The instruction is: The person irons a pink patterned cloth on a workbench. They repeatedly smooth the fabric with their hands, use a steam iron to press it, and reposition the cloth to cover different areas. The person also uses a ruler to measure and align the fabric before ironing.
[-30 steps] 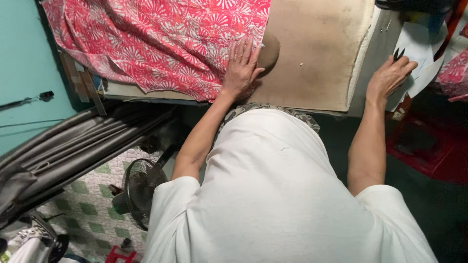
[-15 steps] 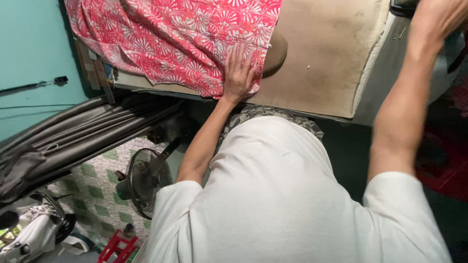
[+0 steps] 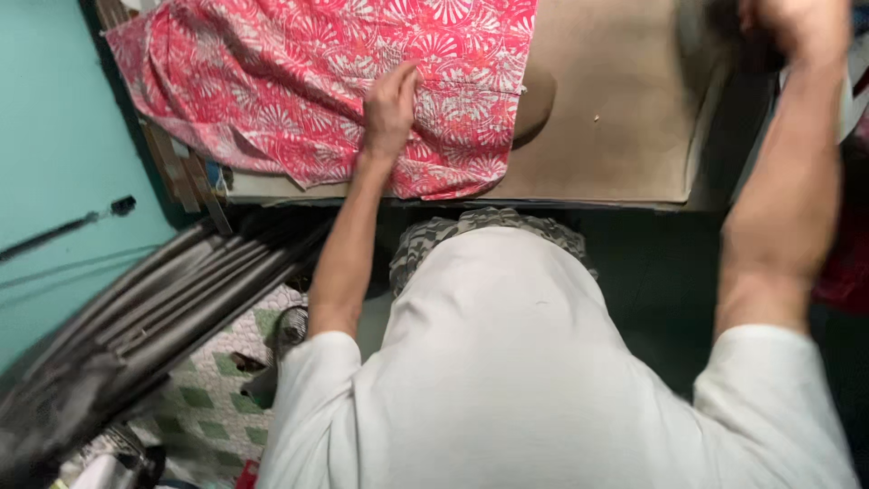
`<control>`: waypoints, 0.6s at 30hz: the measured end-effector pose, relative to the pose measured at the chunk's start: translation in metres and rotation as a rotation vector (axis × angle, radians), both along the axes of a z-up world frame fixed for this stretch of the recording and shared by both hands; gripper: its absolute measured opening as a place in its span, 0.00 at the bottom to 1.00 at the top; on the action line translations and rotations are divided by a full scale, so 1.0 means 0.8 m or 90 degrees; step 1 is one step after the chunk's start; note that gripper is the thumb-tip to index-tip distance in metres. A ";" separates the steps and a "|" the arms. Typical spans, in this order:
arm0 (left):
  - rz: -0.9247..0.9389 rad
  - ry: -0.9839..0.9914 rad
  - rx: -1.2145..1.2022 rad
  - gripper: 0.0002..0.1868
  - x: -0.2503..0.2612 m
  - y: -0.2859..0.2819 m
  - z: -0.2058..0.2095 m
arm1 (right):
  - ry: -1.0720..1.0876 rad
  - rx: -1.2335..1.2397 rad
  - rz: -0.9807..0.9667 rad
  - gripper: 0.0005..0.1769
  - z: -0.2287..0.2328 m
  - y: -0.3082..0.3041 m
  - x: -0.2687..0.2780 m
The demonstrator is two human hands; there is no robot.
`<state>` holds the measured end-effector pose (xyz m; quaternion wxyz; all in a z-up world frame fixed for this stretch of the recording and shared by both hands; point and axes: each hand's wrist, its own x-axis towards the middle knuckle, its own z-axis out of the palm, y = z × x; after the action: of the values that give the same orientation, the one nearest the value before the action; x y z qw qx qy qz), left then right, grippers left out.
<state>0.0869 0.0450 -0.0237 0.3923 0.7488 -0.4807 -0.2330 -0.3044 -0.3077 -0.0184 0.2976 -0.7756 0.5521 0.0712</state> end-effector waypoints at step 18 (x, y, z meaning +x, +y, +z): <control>-0.501 0.134 -0.039 0.08 -0.013 -0.210 -0.016 | 0.092 -0.067 -0.009 0.27 0.069 0.418 0.226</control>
<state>0.0763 -0.1229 -0.0369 0.3423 0.4676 -0.6945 -0.4265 -0.1234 0.0267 0.0370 0.2165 -0.7791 0.5805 0.0956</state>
